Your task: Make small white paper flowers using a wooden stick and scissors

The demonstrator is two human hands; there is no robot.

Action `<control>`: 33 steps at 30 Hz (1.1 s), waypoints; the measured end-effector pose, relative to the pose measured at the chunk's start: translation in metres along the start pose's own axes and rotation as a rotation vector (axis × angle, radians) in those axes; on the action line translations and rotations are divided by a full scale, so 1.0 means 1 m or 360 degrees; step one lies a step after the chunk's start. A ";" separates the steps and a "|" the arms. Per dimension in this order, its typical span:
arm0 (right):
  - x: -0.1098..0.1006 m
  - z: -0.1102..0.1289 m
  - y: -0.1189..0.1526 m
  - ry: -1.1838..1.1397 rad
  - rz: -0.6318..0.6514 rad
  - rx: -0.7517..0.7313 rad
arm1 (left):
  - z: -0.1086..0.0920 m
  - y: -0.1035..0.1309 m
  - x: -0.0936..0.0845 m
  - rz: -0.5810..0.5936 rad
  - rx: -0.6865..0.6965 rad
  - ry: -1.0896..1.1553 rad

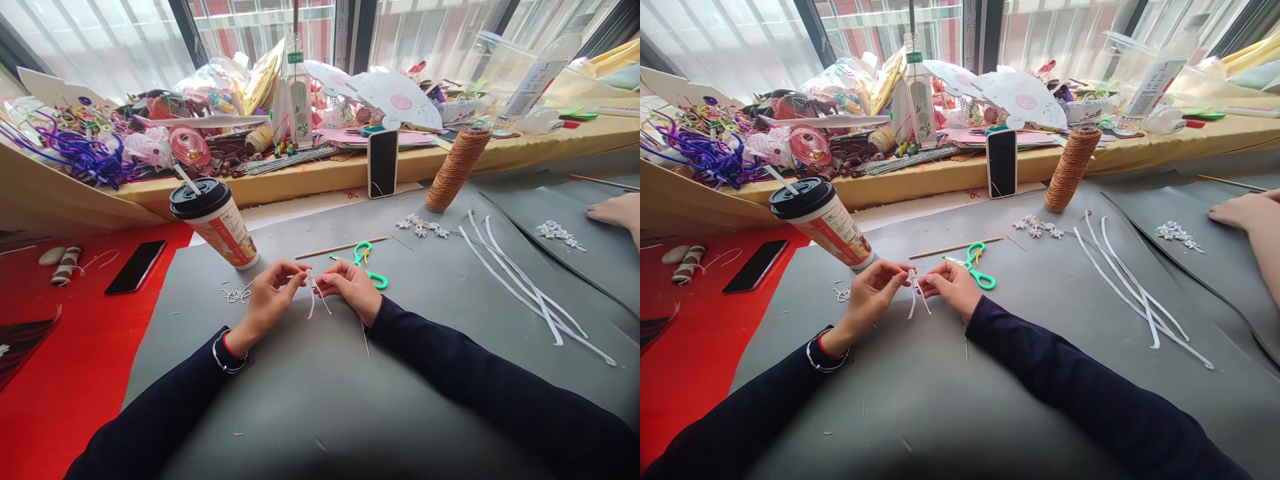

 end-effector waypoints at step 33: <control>0.001 0.000 0.000 -0.0205 -0.0204 -0.0049 | 0.012 -0.003 0.007 0.0241 -0.0318 0.0273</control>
Point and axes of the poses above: each hand's wrist, its own y-axis away from the middle knuckle, its own x-axis out of the palm, z = x × y, the point moved 4 cm from there along -y, towards the middle knuckle, and after that the axes turned 2 degrees about -x, right-handed, at the moved point
